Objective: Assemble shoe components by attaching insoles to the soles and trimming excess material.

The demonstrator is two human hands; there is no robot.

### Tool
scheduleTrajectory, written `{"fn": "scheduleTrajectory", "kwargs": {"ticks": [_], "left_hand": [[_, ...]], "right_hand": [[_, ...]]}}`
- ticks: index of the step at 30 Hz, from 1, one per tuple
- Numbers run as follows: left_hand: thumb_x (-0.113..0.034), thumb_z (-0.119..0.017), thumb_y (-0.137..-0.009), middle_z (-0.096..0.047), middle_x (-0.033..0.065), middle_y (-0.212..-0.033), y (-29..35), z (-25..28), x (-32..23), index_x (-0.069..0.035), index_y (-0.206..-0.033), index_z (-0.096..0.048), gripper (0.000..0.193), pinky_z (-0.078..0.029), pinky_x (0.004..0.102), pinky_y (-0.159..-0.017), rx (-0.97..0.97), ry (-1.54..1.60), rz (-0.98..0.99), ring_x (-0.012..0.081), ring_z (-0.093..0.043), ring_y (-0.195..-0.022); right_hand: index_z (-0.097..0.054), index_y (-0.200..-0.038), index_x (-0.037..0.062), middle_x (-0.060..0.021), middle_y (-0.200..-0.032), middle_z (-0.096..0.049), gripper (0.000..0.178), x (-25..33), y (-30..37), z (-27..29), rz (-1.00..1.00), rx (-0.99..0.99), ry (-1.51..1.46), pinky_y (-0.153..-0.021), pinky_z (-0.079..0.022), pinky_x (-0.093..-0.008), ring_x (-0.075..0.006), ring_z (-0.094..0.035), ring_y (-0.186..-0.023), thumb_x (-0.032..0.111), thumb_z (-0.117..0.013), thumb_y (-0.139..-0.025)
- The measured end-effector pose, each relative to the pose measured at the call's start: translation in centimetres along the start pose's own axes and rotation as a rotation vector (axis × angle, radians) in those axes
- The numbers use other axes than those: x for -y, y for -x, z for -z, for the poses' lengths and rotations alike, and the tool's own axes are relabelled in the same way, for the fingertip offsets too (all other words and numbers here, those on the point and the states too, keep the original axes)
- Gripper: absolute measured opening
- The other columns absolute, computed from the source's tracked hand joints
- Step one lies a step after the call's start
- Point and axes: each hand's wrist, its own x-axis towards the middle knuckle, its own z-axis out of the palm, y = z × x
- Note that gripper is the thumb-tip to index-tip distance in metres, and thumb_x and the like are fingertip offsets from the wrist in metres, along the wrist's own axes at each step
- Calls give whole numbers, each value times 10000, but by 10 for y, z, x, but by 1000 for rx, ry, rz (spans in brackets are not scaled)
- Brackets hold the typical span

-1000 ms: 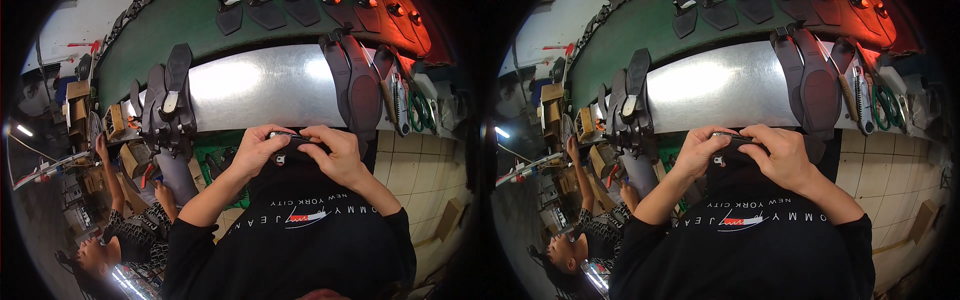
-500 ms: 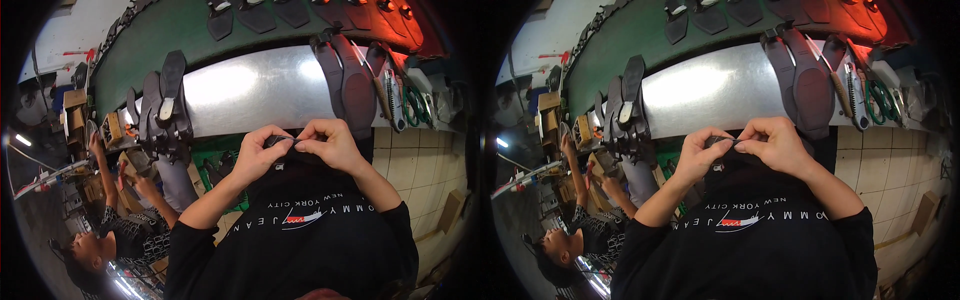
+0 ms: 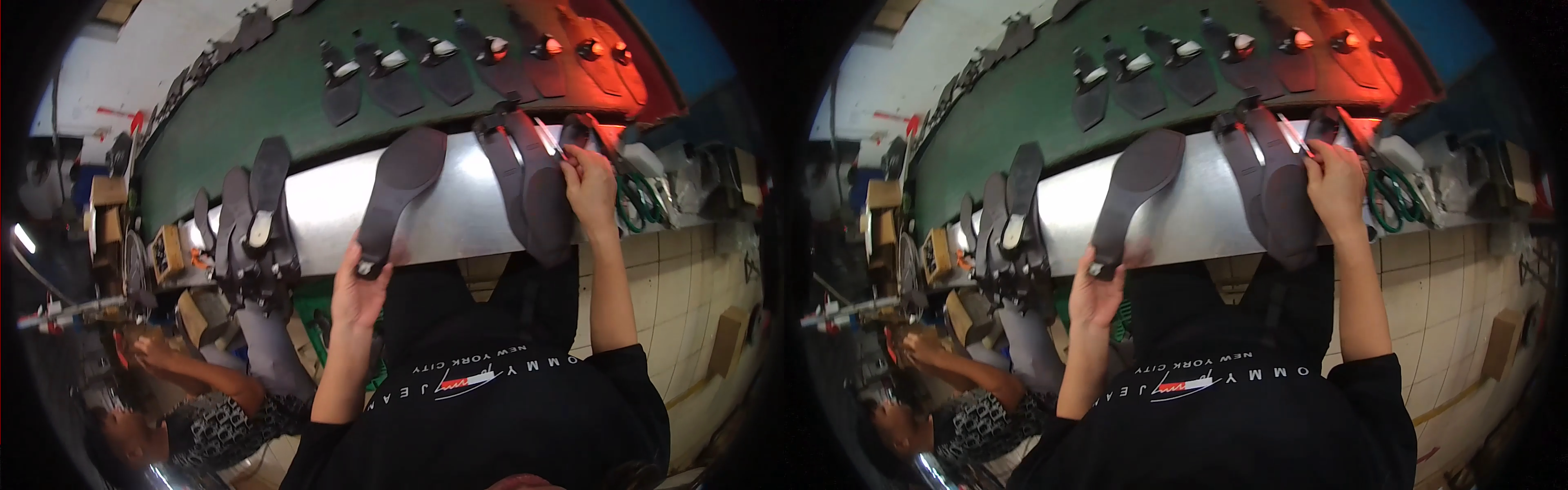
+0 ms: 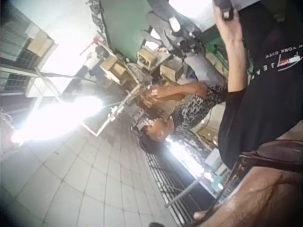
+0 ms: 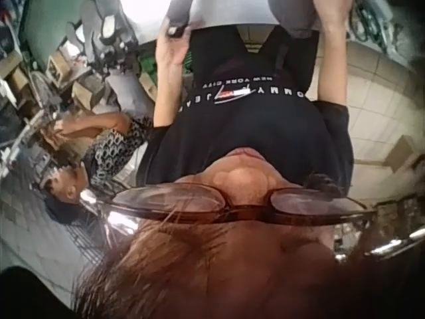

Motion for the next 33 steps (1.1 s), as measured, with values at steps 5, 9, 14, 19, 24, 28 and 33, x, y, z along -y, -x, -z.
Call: {"fn": "scheduleTrajectory", "kwargs": {"ticks": [5,9,14,19,24,28,33], "left_hand": [[-284,-573,-917,-563,86,-1224,-13,-1,21,-129,-1251,-500,375,-550,296,-768,85,204,138,261,-575,-1112],[-260,-646,-870,-638,52,-1103,-7,-13,19,-108,-1079,-601,262,-565,264,-673,-27,358,242,243,-622,-1019],[-301,-724,-808,-658,-29,-861,-3,-32,33,-167,-903,-622,193,-479,236,-511,-61,400,343,88,-594,-694],[-357,-714,-807,-605,-48,-747,5,-44,38,-170,-866,-609,223,-335,219,-427,111,298,369,87,-491,-565],[-346,-648,-846,-644,-4,-813,4,-42,46,-170,-890,-621,184,-292,213,-407,68,501,428,93,-538,-641],[-347,-640,-854,-632,-19,-790,9,-57,43,-178,-907,-608,180,-291,204,-418,41,402,390,90,-526,-622],[-432,-544,-930,-601,-16,-726,7,-56,42,-89,-872,-603,353,-333,223,-421,35,-59,-182,60,-490,-528]], "right_hand": [[-629,-1110,62,-134,-883,-606,261,-16,5,-11,57,-118,14,-725,-464,-379,-300,-583,-819,49,-563,-858],[-620,-1164,80,-28,-721,-581,304,74,34,25,-316,243,-751,-549,-420,-230,-76,-514,-623,18,-502,-890],[-447,-1382,114,-8,-658,-585,524,135,88,3,-266,911,-1090,-573,-423,-208,-45,-500,-600,7,-511,-874],[-428,-1381,44,-37,-680,-596,533,139,105,-16,-303,814,-1235,-604,-432,-217,-79,-529,-620,-11,-549,-865],[-527,-1285,6,-57,-725,-582,420,131,100,-24,58,527,-1050,-564,-416,-222,-94,-508,-600,-41,-537,-868],[-526,-1281,5,-56,-742,-554,367,127,98,-21,-197,639,-1270,-492,-371,-200,-71,-467,-570,-8,-478,-917],[-420,-1372,40,-43,-703,-532,423,124,85,-7,-742,1004,-1599,-425,-326,-180,-57,-440,-501,92,-458,-954]]}}
